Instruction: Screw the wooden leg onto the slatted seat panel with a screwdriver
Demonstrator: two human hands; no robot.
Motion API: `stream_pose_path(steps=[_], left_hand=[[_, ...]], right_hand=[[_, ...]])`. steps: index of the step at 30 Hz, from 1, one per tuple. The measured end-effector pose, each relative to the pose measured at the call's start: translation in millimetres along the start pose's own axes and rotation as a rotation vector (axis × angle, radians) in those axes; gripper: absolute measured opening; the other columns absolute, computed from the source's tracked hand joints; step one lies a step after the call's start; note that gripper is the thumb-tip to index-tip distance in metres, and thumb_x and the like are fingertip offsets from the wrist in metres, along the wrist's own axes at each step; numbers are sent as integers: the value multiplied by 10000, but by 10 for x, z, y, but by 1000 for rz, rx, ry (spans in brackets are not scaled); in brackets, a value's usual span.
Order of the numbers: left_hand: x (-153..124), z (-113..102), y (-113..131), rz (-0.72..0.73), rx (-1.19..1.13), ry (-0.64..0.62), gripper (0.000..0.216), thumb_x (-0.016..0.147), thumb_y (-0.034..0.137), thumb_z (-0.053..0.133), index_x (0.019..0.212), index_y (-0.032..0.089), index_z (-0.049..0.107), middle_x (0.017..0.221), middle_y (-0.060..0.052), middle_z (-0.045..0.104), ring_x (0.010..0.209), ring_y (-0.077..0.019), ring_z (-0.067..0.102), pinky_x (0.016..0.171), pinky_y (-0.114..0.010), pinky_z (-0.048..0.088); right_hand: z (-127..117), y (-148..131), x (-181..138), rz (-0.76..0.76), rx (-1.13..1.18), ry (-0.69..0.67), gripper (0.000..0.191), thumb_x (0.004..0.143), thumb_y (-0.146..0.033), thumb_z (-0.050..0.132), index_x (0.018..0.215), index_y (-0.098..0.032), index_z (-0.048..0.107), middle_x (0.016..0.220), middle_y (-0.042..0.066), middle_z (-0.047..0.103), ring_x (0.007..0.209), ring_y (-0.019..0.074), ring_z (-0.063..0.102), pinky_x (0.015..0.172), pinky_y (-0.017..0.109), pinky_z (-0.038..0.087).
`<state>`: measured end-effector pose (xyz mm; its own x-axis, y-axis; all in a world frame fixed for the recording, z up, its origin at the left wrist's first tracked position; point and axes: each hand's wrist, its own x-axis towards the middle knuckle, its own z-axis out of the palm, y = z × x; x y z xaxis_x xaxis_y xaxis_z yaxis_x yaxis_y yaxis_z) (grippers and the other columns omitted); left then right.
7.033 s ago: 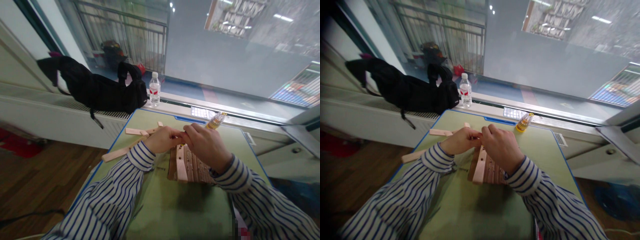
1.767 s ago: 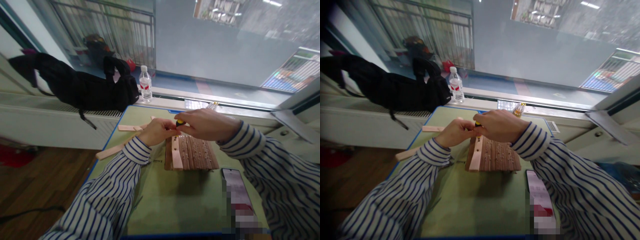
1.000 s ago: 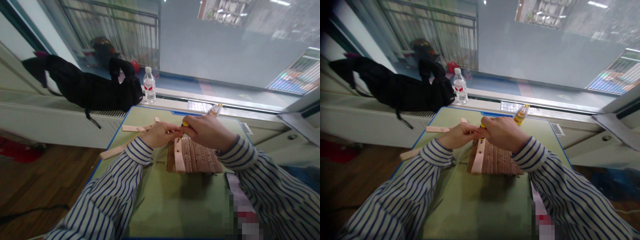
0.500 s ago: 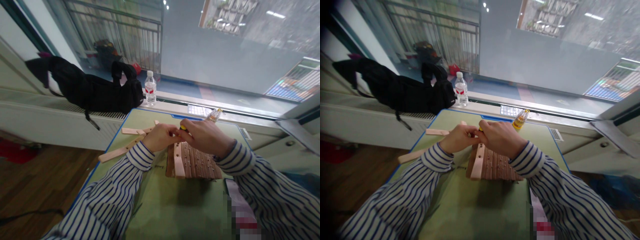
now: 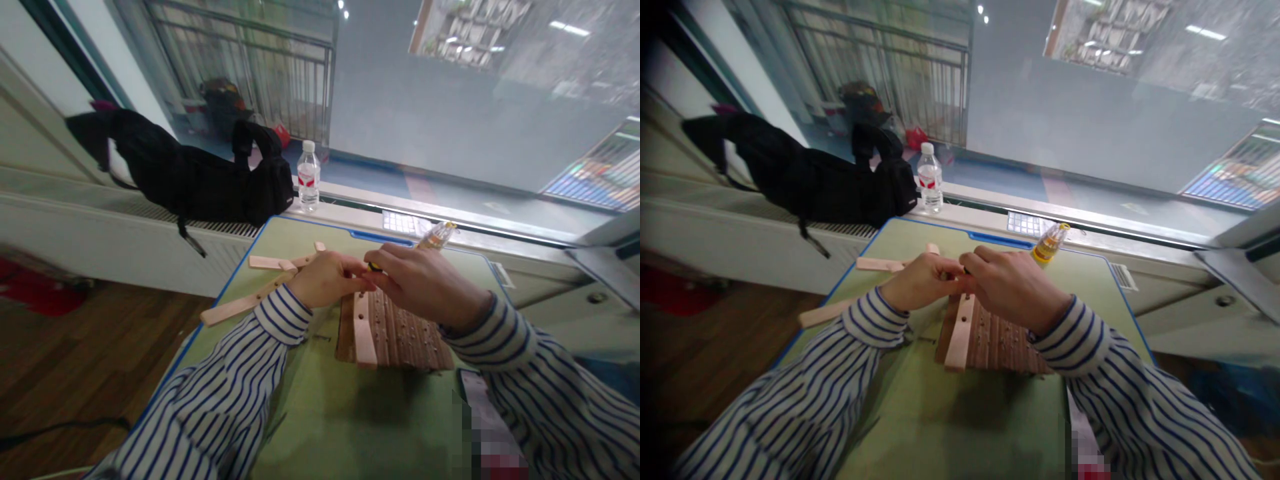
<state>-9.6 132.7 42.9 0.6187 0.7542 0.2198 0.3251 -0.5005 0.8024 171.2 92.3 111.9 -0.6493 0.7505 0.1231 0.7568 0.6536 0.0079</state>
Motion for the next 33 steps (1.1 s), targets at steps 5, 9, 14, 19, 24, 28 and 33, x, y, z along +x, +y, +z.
stream_pose_path(steps=[5,9,14,19,24,28,33], left_hand=[[-8,-19,-28,-9,-26,-41,274,806,388,596,909,169,725,587,44,518,547,-71,367,502,-192,263],[-29,-123,-112,-77,-5,-125,325,784,418,602,943,158,713,620,25,563,548,-82,397,506,-207,274],[-32,-214,-164,-203,154,-228,364,704,468,660,879,148,661,705,3,605,626,-122,519,553,-222,349],[13,-93,-234,-244,288,-266,431,615,548,708,802,172,608,714,3,593,645,-146,523,534,-234,334],[32,-7,-386,-287,217,-293,460,611,576,696,847,190,610,740,-2,607,661,-160,531,543,-245,338],[39,-12,-420,-338,145,-328,443,605,559,708,842,200,602,749,8,605,672,-158,541,548,-248,340],[49,-18,-427,-400,98,-345,436,597,544,718,837,201,599,743,11,602,675,-162,545,548,-253,342]], right_hand=[[37,-29,-5,28,-8,20,225,934,-332,373,942,-173,532,811,21,569,632,108,453,555,264,261],[17,-39,-10,31,-12,7,278,950,-375,329,903,-181,523,803,19,570,623,106,449,553,268,253],[-26,-3,64,5,27,-58,238,934,-365,355,893,-186,506,760,5,574,606,95,441,550,265,243],[-11,50,206,-97,84,-156,182,917,-319,365,878,-186,483,756,7,595,577,81,412,540,264,226],[127,96,268,-126,84,-84,178,919,-326,368,836,-193,452,673,-23,538,531,76,354,508,266,191],[294,99,198,-20,77,36,179,917,-312,368,812,-185,437,575,-43,474,477,71,305,476,267,153],[437,23,125,225,55,172,189,911,-329,388,794,-192,444,491,-62,426,424,67,302,466,265,122]])
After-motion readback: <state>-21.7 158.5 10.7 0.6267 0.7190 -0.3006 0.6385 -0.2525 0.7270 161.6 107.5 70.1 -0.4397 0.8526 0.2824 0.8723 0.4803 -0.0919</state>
